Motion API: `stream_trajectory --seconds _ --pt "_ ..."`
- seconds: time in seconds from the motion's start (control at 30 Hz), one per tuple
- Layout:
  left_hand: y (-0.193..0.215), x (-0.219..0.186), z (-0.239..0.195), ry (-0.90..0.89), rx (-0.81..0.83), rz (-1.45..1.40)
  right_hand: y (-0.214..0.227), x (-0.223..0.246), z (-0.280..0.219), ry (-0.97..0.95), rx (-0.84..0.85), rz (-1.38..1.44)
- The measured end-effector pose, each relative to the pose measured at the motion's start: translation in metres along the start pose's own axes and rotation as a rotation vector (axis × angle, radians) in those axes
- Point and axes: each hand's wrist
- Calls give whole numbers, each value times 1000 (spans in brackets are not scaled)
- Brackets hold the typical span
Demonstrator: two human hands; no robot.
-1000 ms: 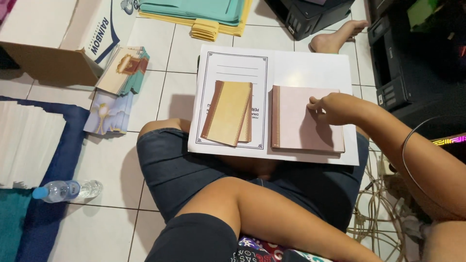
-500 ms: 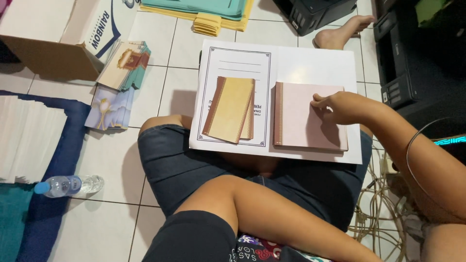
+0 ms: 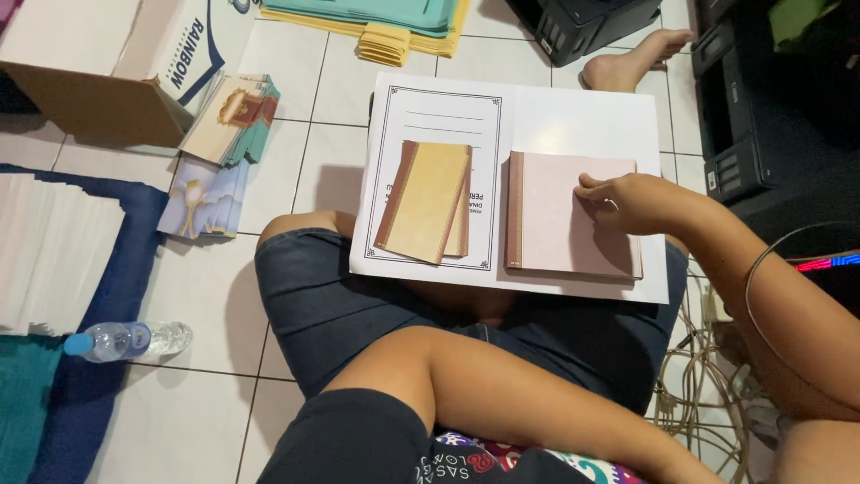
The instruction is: Folding colored paper sheets and inserting them into a white folder
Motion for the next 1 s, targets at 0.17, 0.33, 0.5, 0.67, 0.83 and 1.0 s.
stream_trajectory --seconds 0.17,0.33,0.5,0.67,0.83,1.0 --pt "71 -134 -198 159 18 252 -51 -38 28 -47 -109 110" --pt "82 -244 -352 506 -159 410 -76 -27 14 -27 -342 430" --pt "52 -235 -376 283 -399 456 -108 2 4 105 -631 591" --pt "74 -181 -381 517 -606 977 -128 -2 10 69 -672 550" --pt "78 -223 -410 500 -616 678 -102 49 -4 209 -777 523" --pt "85 -255 -485 756 -1273 391 -112 104 18 294 -612 297"
Point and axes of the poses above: each hand's wrist, its own z-axis towards the middle knuckle, its own y-axis out of the back of the hand, x = y × z, and after that the axes turned 1 degree about x, right-handed
